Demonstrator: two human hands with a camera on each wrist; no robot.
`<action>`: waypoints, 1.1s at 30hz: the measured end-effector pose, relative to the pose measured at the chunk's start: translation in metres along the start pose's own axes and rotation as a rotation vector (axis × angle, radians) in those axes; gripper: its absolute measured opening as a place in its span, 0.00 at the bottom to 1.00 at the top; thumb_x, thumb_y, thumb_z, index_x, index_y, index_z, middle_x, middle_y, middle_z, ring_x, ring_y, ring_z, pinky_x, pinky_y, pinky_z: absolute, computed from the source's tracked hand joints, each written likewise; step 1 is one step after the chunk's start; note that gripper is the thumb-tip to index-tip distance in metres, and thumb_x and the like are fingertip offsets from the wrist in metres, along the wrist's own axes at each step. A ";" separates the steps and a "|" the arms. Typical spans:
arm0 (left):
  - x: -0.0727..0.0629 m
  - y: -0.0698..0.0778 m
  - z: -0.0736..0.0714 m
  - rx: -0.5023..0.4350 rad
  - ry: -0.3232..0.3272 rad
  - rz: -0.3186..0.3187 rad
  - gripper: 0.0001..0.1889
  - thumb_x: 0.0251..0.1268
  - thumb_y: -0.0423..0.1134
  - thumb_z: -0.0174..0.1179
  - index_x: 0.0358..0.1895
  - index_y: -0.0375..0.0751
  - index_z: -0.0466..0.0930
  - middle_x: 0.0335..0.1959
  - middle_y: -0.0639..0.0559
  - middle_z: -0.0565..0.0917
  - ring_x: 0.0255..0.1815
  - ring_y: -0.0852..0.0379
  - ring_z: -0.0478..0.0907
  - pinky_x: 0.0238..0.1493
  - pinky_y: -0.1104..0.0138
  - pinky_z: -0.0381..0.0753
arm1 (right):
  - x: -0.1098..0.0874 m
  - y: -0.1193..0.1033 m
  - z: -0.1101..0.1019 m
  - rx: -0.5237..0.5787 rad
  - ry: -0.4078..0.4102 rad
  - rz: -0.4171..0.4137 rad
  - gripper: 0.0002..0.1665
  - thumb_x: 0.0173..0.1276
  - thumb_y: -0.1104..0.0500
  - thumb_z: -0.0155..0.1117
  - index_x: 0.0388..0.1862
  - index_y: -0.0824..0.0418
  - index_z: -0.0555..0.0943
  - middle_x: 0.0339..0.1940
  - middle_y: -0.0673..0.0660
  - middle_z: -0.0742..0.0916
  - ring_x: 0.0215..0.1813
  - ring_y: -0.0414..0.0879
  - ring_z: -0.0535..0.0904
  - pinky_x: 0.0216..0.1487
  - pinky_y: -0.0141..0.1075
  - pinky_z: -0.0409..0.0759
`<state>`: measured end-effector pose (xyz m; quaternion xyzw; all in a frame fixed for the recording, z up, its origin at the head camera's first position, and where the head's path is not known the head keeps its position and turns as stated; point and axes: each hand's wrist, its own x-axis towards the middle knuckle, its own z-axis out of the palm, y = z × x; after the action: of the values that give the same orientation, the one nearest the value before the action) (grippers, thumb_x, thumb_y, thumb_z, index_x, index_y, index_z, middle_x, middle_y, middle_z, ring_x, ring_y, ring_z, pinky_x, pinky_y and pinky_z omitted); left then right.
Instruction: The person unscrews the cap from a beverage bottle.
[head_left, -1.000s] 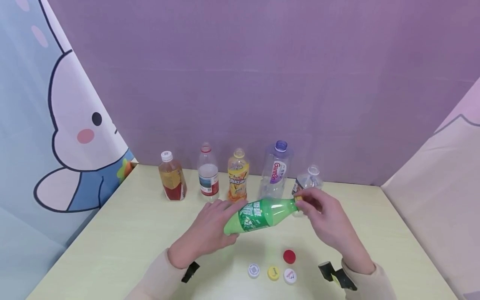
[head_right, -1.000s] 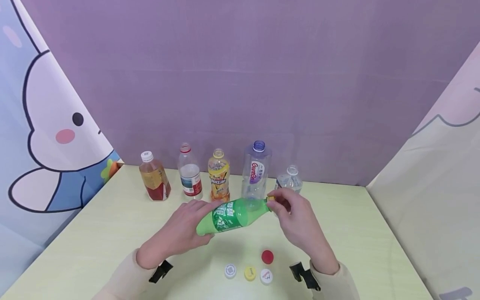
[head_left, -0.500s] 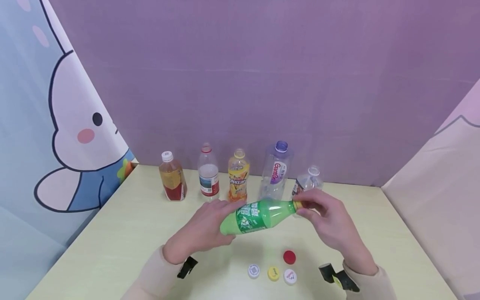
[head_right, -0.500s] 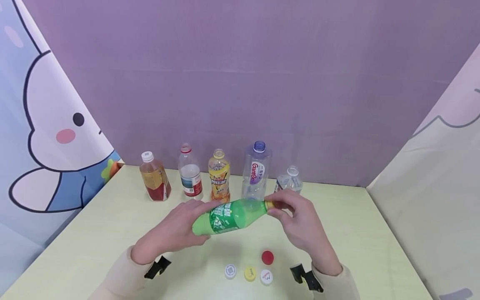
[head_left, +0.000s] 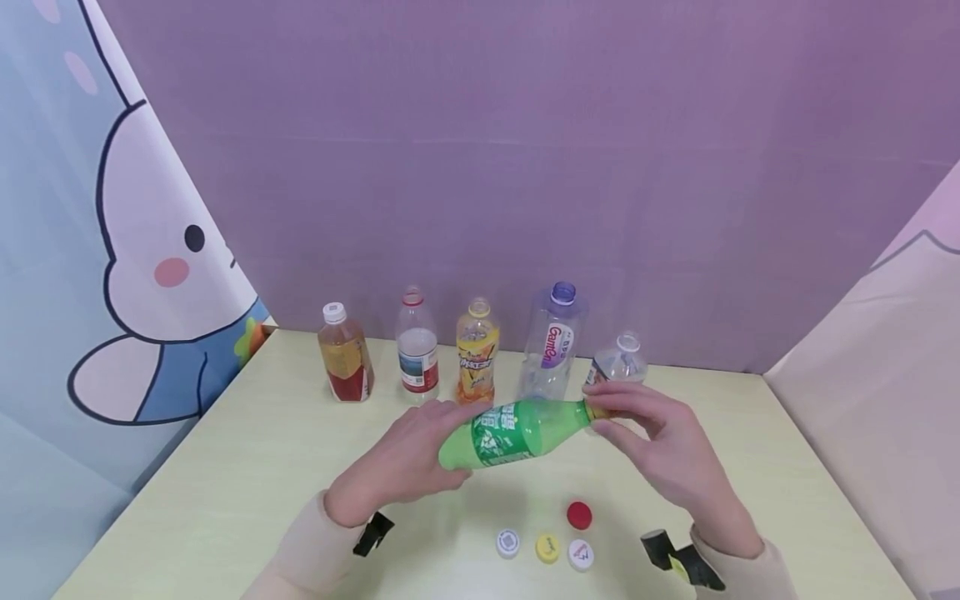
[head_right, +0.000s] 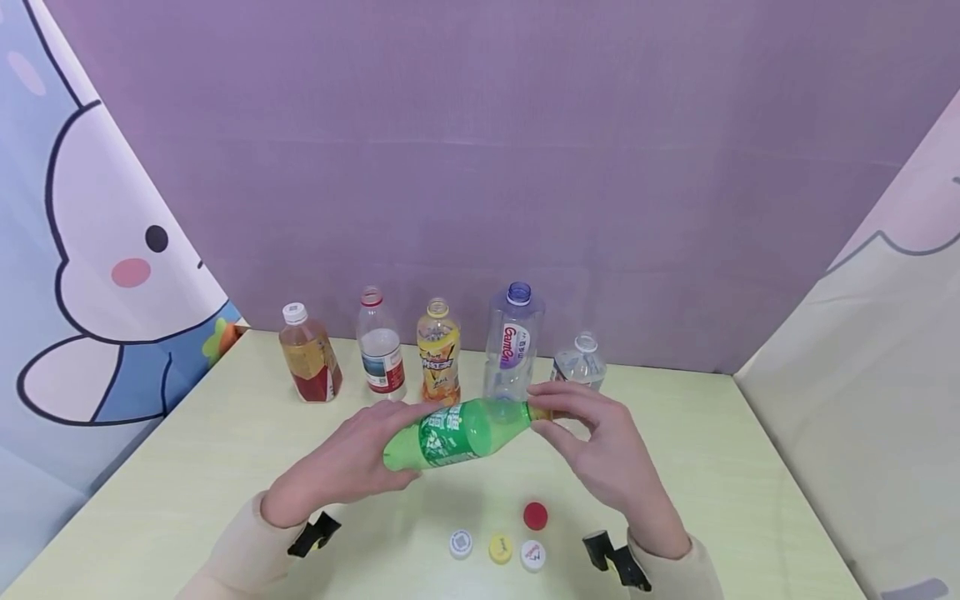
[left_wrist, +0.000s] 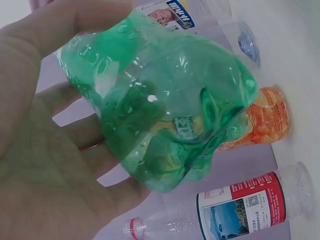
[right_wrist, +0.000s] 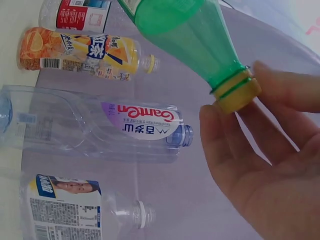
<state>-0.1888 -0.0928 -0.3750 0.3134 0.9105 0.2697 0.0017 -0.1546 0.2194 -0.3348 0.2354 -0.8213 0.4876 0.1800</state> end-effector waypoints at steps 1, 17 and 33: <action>0.000 0.000 0.000 -0.001 0.003 0.000 0.42 0.53 0.40 0.78 0.74 0.52 0.70 0.57 0.50 0.81 0.53 0.51 0.74 0.55 0.49 0.75 | 0.000 0.000 0.000 0.001 0.012 0.007 0.16 0.62 0.74 0.71 0.48 0.64 0.88 0.53 0.58 0.88 0.58 0.31 0.80 0.56 0.25 0.78; -0.001 0.000 0.002 0.042 0.019 -0.008 0.42 0.54 0.42 0.77 0.74 0.54 0.69 0.64 0.47 0.78 0.61 0.46 0.74 0.61 0.44 0.72 | 0.003 -0.005 -0.005 -0.098 -0.063 0.309 0.19 0.73 0.57 0.66 0.59 0.64 0.83 0.49 0.57 0.88 0.43 0.48 0.86 0.44 0.33 0.84; 0.002 0.000 0.002 0.020 0.006 -0.013 0.42 0.53 0.40 0.78 0.74 0.53 0.69 0.64 0.47 0.79 0.59 0.47 0.74 0.62 0.44 0.71 | -0.001 -0.006 -0.005 0.012 -0.016 0.153 0.11 0.65 0.68 0.72 0.46 0.60 0.89 0.50 0.57 0.88 0.52 0.36 0.83 0.48 0.31 0.84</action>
<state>-0.1902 -0.0905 -0.3765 0.3065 0.9152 0.2615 -0.0025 -0.1499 0.2218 -0.3289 0.1769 -0.8352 0.5031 0.1342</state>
